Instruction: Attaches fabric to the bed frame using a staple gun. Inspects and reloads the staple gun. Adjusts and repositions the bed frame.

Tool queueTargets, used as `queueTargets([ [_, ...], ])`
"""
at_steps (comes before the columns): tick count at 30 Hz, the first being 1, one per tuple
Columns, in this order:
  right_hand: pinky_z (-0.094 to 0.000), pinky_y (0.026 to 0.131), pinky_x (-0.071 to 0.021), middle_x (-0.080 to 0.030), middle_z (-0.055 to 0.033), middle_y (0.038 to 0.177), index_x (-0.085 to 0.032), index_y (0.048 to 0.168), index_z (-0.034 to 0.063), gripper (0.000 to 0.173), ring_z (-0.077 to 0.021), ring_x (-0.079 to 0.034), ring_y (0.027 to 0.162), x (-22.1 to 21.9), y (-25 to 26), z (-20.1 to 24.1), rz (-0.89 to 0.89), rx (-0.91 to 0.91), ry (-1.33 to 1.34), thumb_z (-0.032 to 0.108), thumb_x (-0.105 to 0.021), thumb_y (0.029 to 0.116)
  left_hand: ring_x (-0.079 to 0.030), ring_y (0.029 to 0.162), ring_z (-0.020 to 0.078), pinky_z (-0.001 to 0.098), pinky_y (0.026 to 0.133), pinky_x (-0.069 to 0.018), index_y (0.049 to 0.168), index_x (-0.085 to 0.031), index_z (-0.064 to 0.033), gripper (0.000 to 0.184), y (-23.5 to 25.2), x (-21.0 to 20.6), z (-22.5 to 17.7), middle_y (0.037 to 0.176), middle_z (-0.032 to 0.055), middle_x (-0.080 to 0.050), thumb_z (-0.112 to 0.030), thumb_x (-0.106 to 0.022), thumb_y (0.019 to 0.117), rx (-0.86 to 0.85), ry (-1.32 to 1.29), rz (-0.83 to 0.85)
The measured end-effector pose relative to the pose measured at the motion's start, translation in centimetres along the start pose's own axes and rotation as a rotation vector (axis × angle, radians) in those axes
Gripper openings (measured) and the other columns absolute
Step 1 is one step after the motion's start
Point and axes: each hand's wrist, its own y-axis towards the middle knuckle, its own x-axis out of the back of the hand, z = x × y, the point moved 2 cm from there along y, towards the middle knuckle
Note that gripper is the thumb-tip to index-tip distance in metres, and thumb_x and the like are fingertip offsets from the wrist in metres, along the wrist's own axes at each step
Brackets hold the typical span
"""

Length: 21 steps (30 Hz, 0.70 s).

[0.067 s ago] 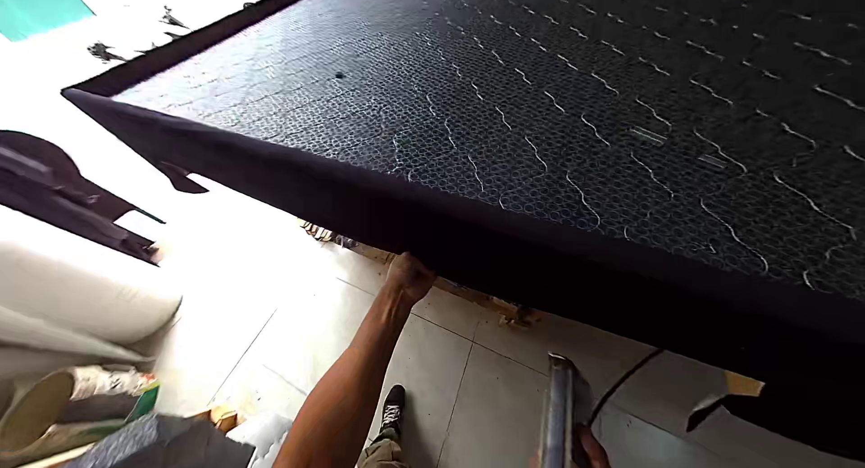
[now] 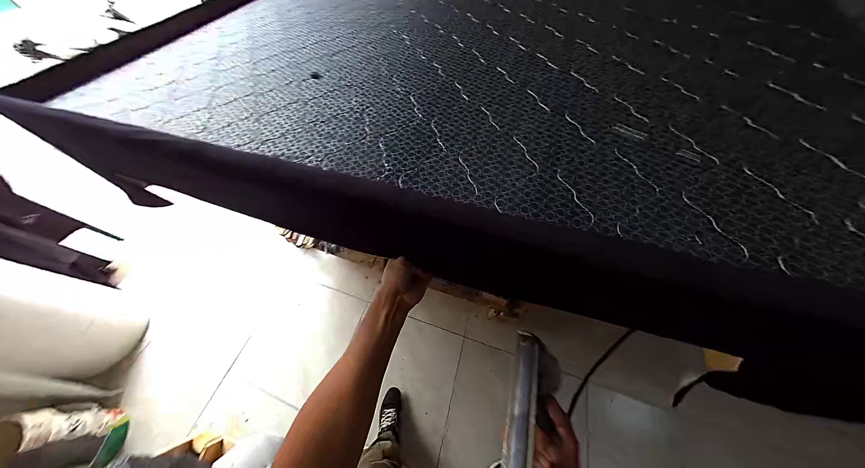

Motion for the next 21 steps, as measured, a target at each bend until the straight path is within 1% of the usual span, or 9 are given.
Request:
queueTargets([
  [5,-0.0239,0.06,-0.0593,-0.07,0.0003,0.069,-0.071,0.113,0.0034,0.037,-0.0091,-0.07,0.06,1.7,7.9,-7.0,0.053,0.123,0.123,0.035,-0.056,0.1026,-0.066,0.07,0.0224,0.0417,0.064,-0.0575,0.096,-0.057,-0.006,0.033,1.6,0.1,-0.4,0.082,0.0108,-0.067,0.02,-0.056,0.076,0.036,0.086,0.045],
  [7,-0.0248,0.057,-0.059,-0.069,-0.0003,0.067,-0.071,0.113,0.0025,0.037,-0.0101,-0.068,0.056,3.0,9.6,-8.2,0.015,0.208,0.144,0.035,-0.058,0.1013,-0.069,0.071,0.024,0.0434,0.065,-0.0593,0.098,-0.06,-0.0056,0.029,2.1,0.4,-0.7,0.083,0.0123,-0.07,0.017,-0.059,0.0803,0.065,0.122,0.063],
  [10,-0.0219,0.053,-0.0564,-0.064,0.0025,0.066,-0.067,0.115,0.0037,0.038,-0.0071,-0.063,0.051,5.1,10.7,-8.3,-0.044,0.324,0.158,0.038,-0.056,0.1023,-0.07,0.075,0.0221,0.042,0.067,-0.0607,0.102,-0.062,-0.0097,0.024,2.3,0.6,-1.0,0.087,0.0088,-0.071,0.009,-0.063,0.0866,0.037,0.188,0.094],
  [12,-0.0206,0.054,-0.0551,-0.059,0.005,0.065,-0.063,0.114,0.0053,0.034,-0.0046,-0.06,0.051,6.4,11.0,-7.7,0.017,0.336,0.153,0.036,-0.055,0.1037,-0.07,0.074,0.0216,0.0409,0.067,-0.0612,0.101,-0.065,-0.0094,0.025,2.5,0.5,-1.2,0.086,0.009,-0.072,0.007,-0.07,0.0827,0.003,0.209,0.127],
  [14,-0.0231,0.059,-0.0566,-0.06,0.0034,0.067,-0.06,0.118,0.0032,0.031,-0.0065,-0.061,0.053,7.1,11.1,-7.5,0.154,0.282,0.219,0.031,-0.056,0.1035,-0.069,0.071,0.0175,0.0368,0.065,-0.0609,0.099,-0.069,-0.0112,0.03,3.0,0.5,-1.3,0.084,0.0067,-0.072,-0.004,-0.083,0.0732,-0.027,0.253,0.21],
  [15,-0.0237,0.06,-0.0571,-0.061,0.0022,0.069,-0.059,0.119,0.0022,0.032,-0.0074,-0.061,0.054,6.7,11.3,-7.5,0.177,0.263,0.251,0.03,-0.056,0.1032,-0.069,0.071,0.016,0.0356,0.065,-0.0607,0.098,-0.07,-0.0122,0.031,3.3,0.5,-1.3,0.083,0.0056,-0.072,-0.007,-0.085,0.0717,-0.041,0.267,0.24],
  [19,-0.0215,0.063,-0.059,-0.068,-0.0069,0.101,-0.054,0.125,0.002,0.032,-0.0124,-0.07,0.07,4.2,12.1,-8.4,0.19,0.23,0.391,0.026,-0.054,0.1035,-0.071,0.077,0.0148,0.0349,0.069,-0.0617,0.097,-0.072,-0.0134,0.03,4.3,1.0,-1.1,0.088,0.0049,-0.074,-0.005,-0.086,0.0717,-0.09,0.23,0.304],
  [20,-0.0213,0.062,-0.0593,-0.068,-0.0069,0.102,-0.054,0.125,0.0023,0.031,-0.0129,-0.071,0.071,3.9,12.4,-8.6,0.179,0.23,0.409,0.025,-0.053,0.1036,-0.071,0.079,0.0141,0.0342,0.071,-0.0618,0.097,-0.073,-0.0142,0.03,4.5,1.1,-1.1,0.088,0.0043,-0.074,-0.006,-0.087,0.0713,-0.109,0.219,0.322],
  [21,-0.0216,0.061,-0.0591,-0.067,-0.0056,0.097,-0.054,0.124,0.0023,0.031,-0.0121,-0.07,0.067,4.2,12.6,-8.8,0.158,0.227,0.406,0.025,-0.052,0.1037,-0.071,0.08,0.0135,0.0335,0.071,-0.0618,0.097,-0.073,-0.0149,0.03,4.7,1.1,-1.1,0.089,0.0037,-0.074,-0.007,-0.087,0.0718,-0.125,0.22,0.343],
])
